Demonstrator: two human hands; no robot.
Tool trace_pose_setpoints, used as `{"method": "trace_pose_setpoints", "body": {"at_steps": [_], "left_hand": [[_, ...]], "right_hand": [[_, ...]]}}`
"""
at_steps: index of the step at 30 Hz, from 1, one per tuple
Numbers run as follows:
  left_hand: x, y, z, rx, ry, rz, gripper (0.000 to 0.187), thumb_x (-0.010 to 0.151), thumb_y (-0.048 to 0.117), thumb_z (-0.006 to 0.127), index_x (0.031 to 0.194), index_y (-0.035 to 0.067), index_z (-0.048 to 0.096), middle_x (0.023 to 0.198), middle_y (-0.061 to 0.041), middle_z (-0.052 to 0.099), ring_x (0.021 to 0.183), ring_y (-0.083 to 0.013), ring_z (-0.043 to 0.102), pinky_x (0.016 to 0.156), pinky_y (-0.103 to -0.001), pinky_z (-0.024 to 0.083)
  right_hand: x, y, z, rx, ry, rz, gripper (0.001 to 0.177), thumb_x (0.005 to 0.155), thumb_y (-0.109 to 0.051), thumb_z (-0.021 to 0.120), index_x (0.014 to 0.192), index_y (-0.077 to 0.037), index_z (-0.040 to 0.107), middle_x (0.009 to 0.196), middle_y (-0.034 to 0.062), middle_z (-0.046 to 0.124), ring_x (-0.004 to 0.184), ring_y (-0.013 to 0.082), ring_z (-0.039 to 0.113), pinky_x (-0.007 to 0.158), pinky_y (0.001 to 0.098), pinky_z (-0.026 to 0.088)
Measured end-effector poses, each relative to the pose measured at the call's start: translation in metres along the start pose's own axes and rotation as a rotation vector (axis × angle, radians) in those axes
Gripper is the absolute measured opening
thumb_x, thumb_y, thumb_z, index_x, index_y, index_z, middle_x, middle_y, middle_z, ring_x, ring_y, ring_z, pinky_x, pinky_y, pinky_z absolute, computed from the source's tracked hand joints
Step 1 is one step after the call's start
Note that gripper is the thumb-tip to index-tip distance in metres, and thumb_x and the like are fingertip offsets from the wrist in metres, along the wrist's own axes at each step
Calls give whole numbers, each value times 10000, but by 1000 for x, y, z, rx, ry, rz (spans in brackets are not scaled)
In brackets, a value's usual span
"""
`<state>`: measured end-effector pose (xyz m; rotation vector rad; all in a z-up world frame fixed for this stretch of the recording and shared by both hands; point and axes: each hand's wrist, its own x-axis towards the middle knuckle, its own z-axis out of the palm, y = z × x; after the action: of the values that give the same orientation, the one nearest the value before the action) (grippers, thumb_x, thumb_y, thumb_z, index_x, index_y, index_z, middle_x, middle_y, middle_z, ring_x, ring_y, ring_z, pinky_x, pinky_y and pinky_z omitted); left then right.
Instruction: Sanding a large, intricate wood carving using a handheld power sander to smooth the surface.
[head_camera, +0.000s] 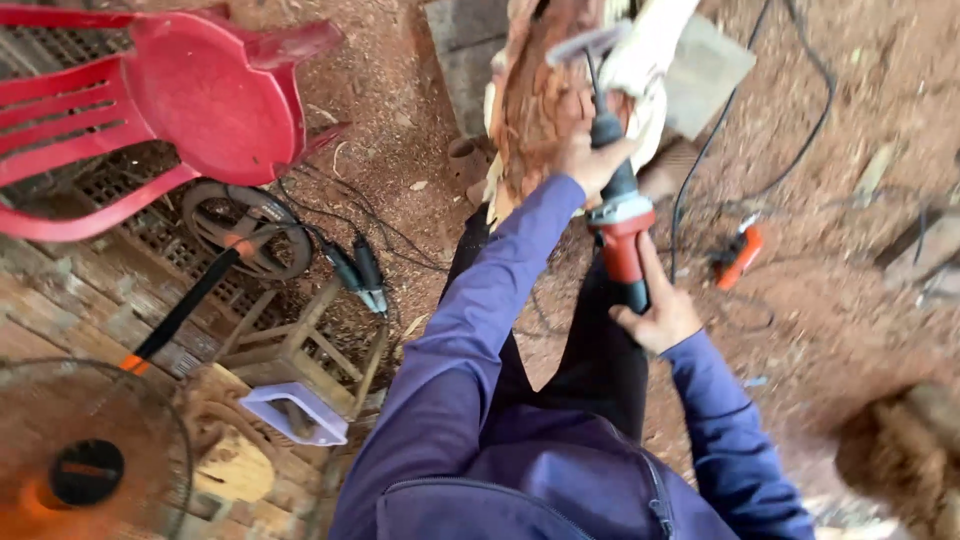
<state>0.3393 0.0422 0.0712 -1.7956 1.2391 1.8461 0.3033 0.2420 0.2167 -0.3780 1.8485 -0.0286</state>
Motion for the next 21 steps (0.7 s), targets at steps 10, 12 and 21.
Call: {"method": "trace_pose_setpoints", "body": {"at_steps": [10, 12, 21], "left_hand": [[17, -49, -2, -253, -17, -60, 585, 578, 554, 871, 972, 133, 773, 919, -103, 751, 997, -264, 734, 882, -432, 595], [18, -62, 8, -370, 67, -53, 586, 563, 520, 889, 972, 117, 769, 875, -115, 736, 957, -275, 731, 857, -442, 589], [3, -78, 14, -567, 65, 27, 514, 586, 455, 919, 896, 69, 780, 840, -159, 704, 891, -283, 704, 786, -462, 554]], "right_hand": [[24, 24, -17, -208, -44, -149, 1139, 657, -377, 809, 1649, -473, 258, 1153, 238, 725, 1070, 429, 705, 1014, 519, 543], [27, 33, -23, -254, -63, -213, 1151, 629, -379, 811, 1645, -493, 283, 1193, 174, 717, 1080, 407, 709, 1000, 509, 554], [-2, 5, -54, -444, -144, -206, 1129, 664, -398, 742, 1662, -447, 217, 1234, 171, 688, 1070, 461, 709, 1018, 538, 549]]}}
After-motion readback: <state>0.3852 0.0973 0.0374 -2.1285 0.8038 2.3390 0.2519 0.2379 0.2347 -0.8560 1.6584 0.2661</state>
